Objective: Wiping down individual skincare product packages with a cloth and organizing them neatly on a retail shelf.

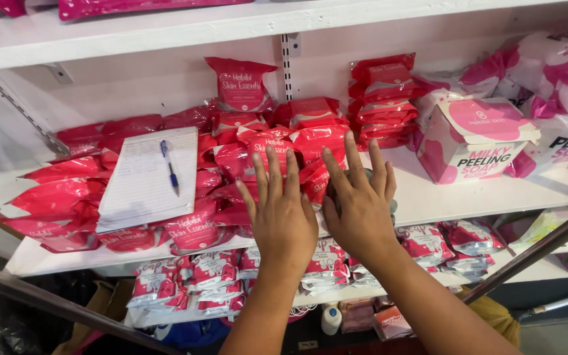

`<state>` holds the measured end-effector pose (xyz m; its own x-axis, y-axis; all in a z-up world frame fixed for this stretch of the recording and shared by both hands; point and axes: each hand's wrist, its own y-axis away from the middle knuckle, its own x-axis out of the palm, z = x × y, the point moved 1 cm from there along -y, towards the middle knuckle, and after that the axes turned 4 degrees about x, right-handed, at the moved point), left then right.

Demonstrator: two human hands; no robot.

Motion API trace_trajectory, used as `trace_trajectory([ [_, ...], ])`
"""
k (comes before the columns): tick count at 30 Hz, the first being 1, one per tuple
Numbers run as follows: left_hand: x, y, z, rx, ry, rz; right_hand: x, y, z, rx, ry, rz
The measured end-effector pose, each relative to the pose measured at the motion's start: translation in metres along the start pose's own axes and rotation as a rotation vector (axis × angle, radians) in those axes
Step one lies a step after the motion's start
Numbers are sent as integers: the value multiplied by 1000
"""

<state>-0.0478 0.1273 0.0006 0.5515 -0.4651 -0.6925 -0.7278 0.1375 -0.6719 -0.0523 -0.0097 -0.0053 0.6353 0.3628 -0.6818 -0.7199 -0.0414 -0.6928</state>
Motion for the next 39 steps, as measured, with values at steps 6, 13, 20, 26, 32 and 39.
trace_trajectory([
  [6,4,6,-10,-74,128,112,6,14,-11,45,13,54],
  [13,29,9,-30,-39,64,59,-1,8,-31,-27,33,94],
  [20,51,10,-39,7,23,75,21,10,-60,-55,61,180],
  [26,104,19,-30,44,-141,51,45,7,-74,35,81,352],
  [32,124,23,-37,17,-192,43,73,8,-91,186,97,577],
  [39,123,29,-46,-34,-151,21,105,19,-115,177,118,563],
])
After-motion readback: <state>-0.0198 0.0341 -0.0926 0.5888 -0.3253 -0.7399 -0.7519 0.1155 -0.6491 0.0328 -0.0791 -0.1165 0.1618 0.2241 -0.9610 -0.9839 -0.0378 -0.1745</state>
